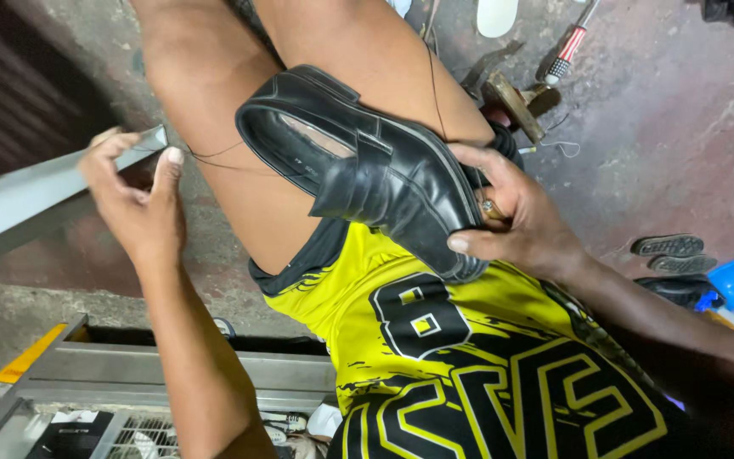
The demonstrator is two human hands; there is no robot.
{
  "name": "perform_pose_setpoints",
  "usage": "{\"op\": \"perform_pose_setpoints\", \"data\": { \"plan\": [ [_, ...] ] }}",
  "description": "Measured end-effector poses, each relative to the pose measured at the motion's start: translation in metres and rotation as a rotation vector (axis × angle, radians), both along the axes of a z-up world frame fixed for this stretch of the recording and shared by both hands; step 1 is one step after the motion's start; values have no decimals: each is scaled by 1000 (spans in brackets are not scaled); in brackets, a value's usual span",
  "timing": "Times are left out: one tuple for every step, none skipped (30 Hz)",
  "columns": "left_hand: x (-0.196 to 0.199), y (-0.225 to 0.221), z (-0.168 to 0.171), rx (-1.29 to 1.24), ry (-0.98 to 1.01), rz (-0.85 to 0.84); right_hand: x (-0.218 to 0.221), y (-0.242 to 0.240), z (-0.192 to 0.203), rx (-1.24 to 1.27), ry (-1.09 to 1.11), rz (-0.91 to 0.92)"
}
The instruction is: The person stitches the sole of a black leather shoe by hand. The person uses a needle-like tool to pull thread through the edge of the sole, repeatedly looping and tightening it along the perimeter.
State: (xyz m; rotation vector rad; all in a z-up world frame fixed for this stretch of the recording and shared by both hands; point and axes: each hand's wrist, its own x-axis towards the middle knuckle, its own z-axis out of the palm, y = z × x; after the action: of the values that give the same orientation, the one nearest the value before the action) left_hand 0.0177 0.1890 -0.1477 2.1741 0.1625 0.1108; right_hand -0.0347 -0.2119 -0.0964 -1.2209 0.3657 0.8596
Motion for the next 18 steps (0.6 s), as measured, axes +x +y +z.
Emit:
{"op": "perform_pose_setpoints", "data": {
  "plan": [
    [-1, -14, 20, 146, -64, -29, -3, 0, 0, 10, 7, -15],
    [2, -29, 37, 289, -129, -61, -6, -1, 1, 21, 13, -30],
    [6, -44, 49, 249, -119, -200, -8, -1, 2, -17, 22, -12],
    [8, -56, 60, 208, -110, -340, -11, -1, 4, -54, 32, 7],
    [8, -70, 70, 133, -36, -465, -10, -1, 3, -80, 34, 38],
    [12, -80, 73, 54, 35, -591, -8, 0, 3, -62, -2, 39],
    [22, -86, 71, 18, 61, -714, -10, 2, 4, -49, -32, 25],
    [31, -94, 63, -19, 88, -837, -10, 3, 5, -36, -61, 12],
    [38, -101, 57, -64, 109, -976, -12, 3, 7, -45, -49, 25],
    [43, -103, 53, -69, 391, -985, -13, 3, 10, -53, -38, 38],
    [47, -103, 49, -72, 676, -990, -14, 2, 13, -63, -22, 49],
    [50, -102, 44, -70, 963, -986, -14, 3, 16, -56, -13, 35],
    [50, -103, 39, -158, 955, -962, -14, 5, 18, -51, -5, 23],
    [47, -102, 35, -246, 948, -937, -13, 5, 21, -45, 2, 10],
    [43, -102, 32, -334, 945, -893, -10, 2, 25, -84, -8, 49],
    [41, -101, 27, -357, 965, -889, -6, 0, 28, -123, -19, 88],
    [38, -99, 23, -377, 987, -877, -1, -1, 31, -155, -30, 132],
    [36, -97, 20, -397, 1009, -865, 4, -5, 35, -256, -48, 252]
  ]
}}
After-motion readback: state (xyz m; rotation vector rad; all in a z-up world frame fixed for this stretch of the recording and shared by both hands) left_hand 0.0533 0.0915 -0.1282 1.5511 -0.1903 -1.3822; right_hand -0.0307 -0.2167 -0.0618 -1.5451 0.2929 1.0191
